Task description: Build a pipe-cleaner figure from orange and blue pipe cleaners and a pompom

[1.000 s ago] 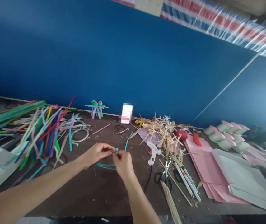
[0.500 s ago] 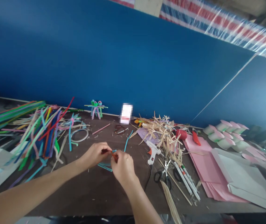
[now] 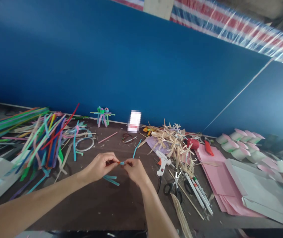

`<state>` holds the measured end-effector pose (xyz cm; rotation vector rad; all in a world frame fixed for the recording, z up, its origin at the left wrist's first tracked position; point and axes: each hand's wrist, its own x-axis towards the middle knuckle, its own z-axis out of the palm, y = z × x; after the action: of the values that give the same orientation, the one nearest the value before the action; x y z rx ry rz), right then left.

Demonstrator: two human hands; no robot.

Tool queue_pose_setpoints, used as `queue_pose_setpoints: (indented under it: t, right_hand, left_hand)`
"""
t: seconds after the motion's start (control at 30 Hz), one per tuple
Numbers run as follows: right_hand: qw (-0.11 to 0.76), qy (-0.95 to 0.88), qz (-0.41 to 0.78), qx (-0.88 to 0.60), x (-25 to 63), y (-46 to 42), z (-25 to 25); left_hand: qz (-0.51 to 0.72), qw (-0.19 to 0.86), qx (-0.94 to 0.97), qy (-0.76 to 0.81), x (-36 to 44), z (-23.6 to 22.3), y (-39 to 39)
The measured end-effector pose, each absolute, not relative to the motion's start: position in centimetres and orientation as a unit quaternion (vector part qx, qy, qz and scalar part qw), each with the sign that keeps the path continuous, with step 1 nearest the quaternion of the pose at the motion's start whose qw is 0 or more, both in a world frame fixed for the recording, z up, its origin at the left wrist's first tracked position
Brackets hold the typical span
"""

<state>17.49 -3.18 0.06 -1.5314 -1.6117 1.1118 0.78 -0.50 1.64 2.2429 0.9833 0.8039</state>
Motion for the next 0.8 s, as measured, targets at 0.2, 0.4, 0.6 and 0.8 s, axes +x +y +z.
queue_pose_setpoints:
  t: [0.2, 0.4, 0.6, 0.8]
  right_hand:
    - [0.320, -0.687, 0.278, -0.590, 15.7, -5.2, -0.5]
    - [0.250, -0.734, 0.153, -0.613, 15.6, -6.3, 1.0]
    - [0.323, -0.698, 0.164, -0.618, 17.7, -4.9, 1.5]
    - [0.338, -0.678, 0.286, -0.587, 17.8, -4.4, -0.2]
  left_hand:
    - [0.295, 0.255, 0.831, 0.397, 1.0, 1.3, -0.2]
    - [0.237, 0.153, 0.887, 0.366, 0.8, 1.0, -0.2]
    - [0.225, 0.171, 0.917, 0.283, 0.7, 1.7, -0.2]
    - [0.318, 0.277, 0.847, 0.323, 1.2, 2.0, -0.3]
